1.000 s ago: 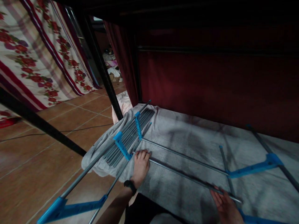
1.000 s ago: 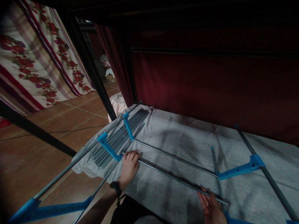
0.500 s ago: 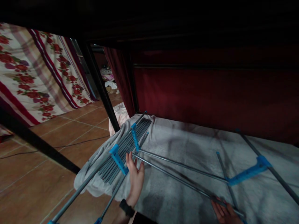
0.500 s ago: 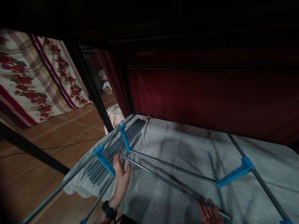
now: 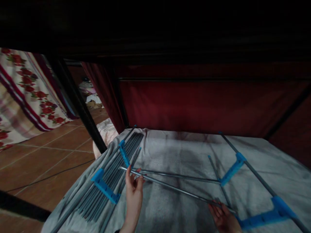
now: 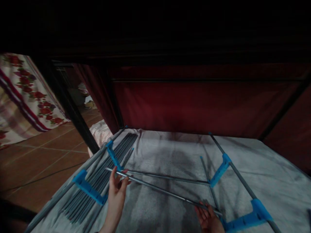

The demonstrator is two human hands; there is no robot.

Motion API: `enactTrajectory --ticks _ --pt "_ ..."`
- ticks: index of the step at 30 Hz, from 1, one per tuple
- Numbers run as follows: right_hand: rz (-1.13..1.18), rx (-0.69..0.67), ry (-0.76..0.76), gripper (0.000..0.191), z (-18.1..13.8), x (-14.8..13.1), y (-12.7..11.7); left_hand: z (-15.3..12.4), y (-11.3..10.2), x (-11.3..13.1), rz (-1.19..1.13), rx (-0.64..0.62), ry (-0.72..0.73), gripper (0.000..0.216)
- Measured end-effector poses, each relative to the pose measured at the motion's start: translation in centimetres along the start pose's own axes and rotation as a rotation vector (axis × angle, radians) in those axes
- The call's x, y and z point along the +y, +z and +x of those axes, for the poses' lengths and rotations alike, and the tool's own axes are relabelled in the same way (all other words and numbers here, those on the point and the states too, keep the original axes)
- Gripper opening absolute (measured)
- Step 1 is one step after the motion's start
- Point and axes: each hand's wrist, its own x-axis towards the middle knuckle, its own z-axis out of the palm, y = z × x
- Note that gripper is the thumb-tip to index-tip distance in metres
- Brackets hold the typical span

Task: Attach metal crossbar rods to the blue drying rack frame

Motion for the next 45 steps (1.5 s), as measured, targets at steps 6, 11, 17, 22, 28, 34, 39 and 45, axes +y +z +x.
enactTrajectory --ticks 6,11,17,22,28,34,39,45 --pt "0.312 -0.030 0.041 0.022 -1.3 1.6 2.3 0.6 1.8 4.0 -0.080 -0.035 0.129 0.104" --pt "0.361 -0.123 0.101 0.028 -3.0 3.8 4.2 -0.1 3.2 6.9 -0.112 -0.054 0.139 0.111" --pt "0.319 -0.322 0.213 0.021 -6.3 7.4 7.5 -4.2 5.0 6.1 -0.006 -0.267 0.014 0.076" --pt "0.000 -0.601 0.498 0.027 -8.3 7.3 9.1 -4.8 4.7 5.7 0.188 -0.494 0.134 0.056" --pt "-0.031 -0.537 0.294 0.026 -7.6 6.2 7.8 -2.0 3.2 7.6 0.399 -0.415 0.389 0.044" --pt "0.046 -0.336 0.195 0.023 -5.7 4.9 6.7 -1.7 3.4 4.8 0.482 -0.594 0.732 0.031" --pt "0.035 -0.279 0.158 0.019 -5.0 4.4 5.7 -1.4 2.9 2.3 0.660 -0.700 0.844 0.037" --pt "0.029 -0.267 0.128 0.025 -4.3 4.4 4.6 -1.3 2.4 0.1 0.888 -0.786 0.869 0.051"
